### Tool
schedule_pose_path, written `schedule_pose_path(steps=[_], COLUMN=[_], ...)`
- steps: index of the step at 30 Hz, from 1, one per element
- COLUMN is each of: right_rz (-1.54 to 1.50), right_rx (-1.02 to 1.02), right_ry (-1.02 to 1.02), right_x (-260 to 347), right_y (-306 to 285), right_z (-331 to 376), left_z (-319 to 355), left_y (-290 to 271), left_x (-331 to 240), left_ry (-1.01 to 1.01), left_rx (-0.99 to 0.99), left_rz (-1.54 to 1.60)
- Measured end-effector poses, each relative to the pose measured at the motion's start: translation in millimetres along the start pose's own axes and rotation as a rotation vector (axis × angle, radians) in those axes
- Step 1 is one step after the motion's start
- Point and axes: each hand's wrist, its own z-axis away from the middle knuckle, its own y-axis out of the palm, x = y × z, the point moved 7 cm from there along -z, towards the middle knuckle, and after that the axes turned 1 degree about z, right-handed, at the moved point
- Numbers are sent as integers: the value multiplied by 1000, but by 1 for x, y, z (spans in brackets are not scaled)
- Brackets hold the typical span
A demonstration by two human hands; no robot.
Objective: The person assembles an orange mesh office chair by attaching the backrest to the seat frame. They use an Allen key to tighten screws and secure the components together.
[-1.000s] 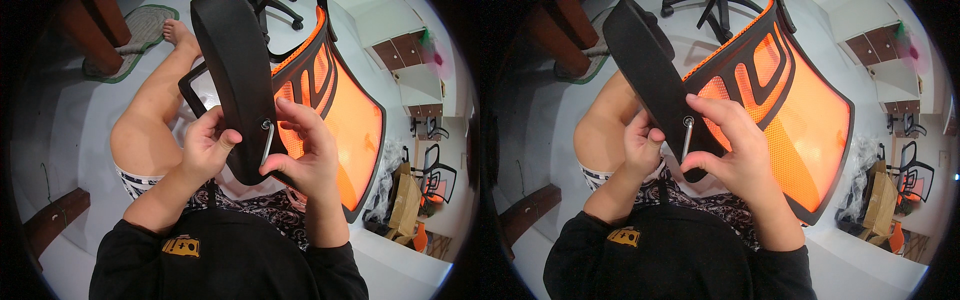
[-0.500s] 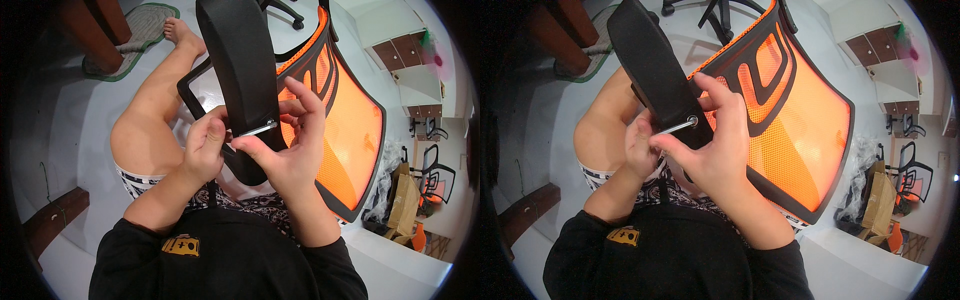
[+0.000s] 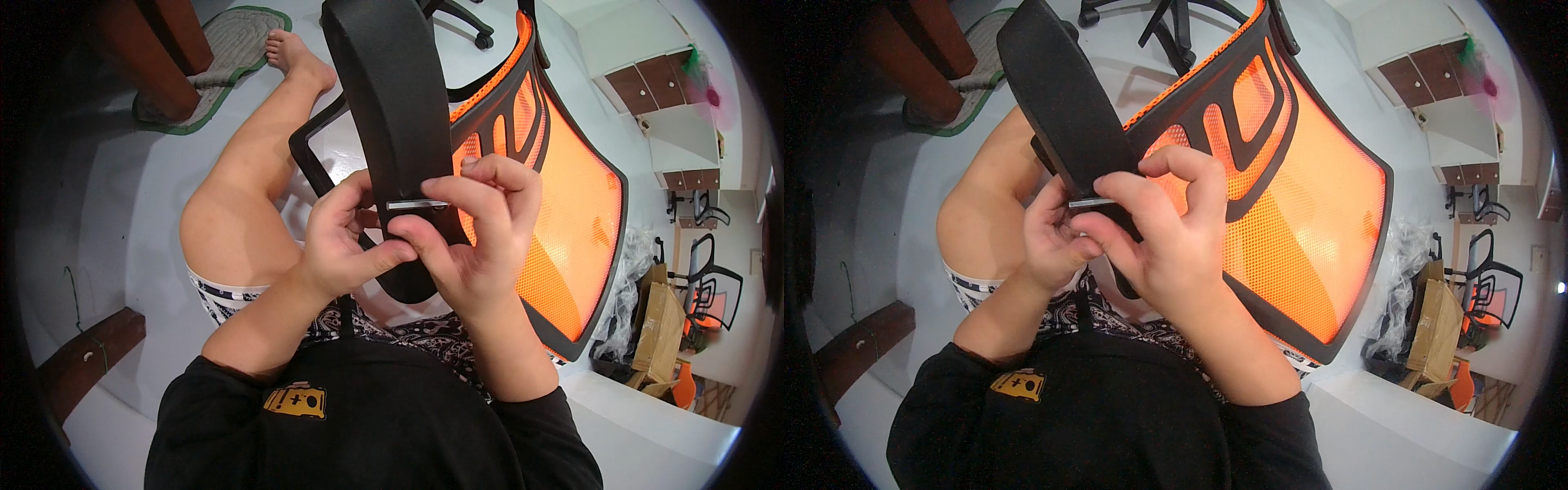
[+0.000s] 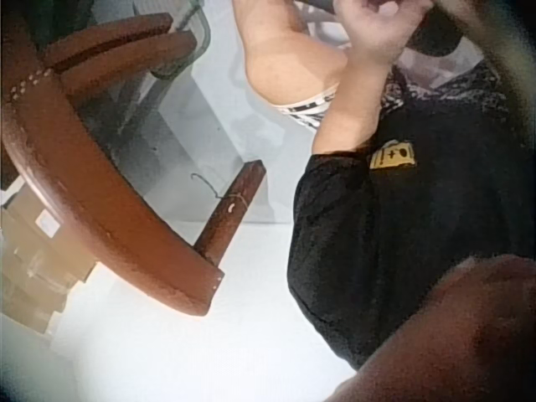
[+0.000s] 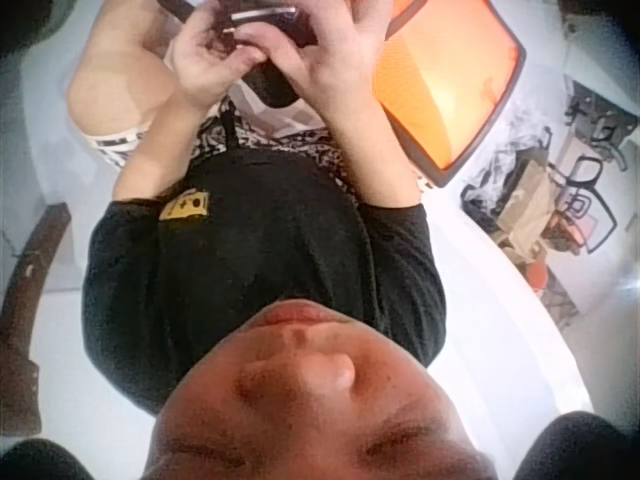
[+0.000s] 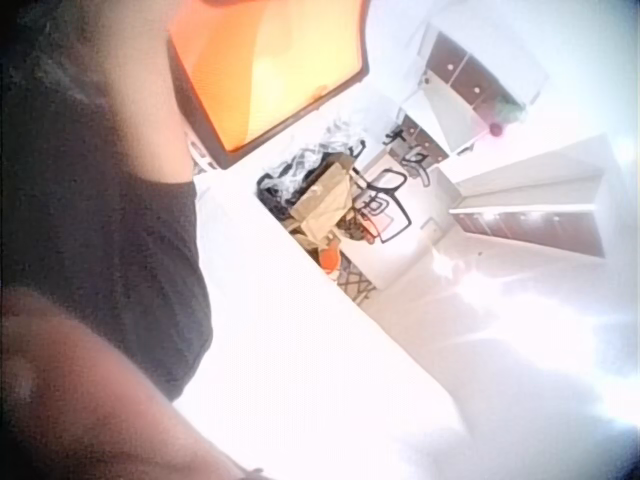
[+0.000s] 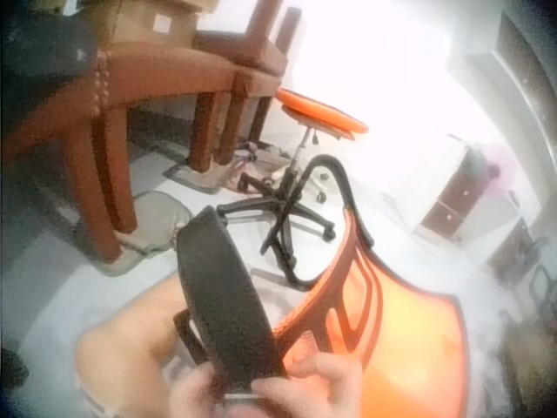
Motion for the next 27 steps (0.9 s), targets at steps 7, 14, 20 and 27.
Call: schedule_pose_path(steps=[7, 14, 20, 27], right_rz=[-53, -898, -1241, -1132], right_rx=[72, -198, -136, -28], right_ry=[34, 595, 729, 737], right_x=[6, -40, -53, -54], right_y=[-14, -29, -19, -10], right_z=[-11, 6, 21, 19], left_z=[0, -1, -2, -1], left_y=[-1, 2, 0, 0], left_x=[0, -4, -3, -3], left_ry=[-28, -1, -16, -37], left_rx=[-31, -28, -25, -40], left_rz=[-92, -110, -137, -118])
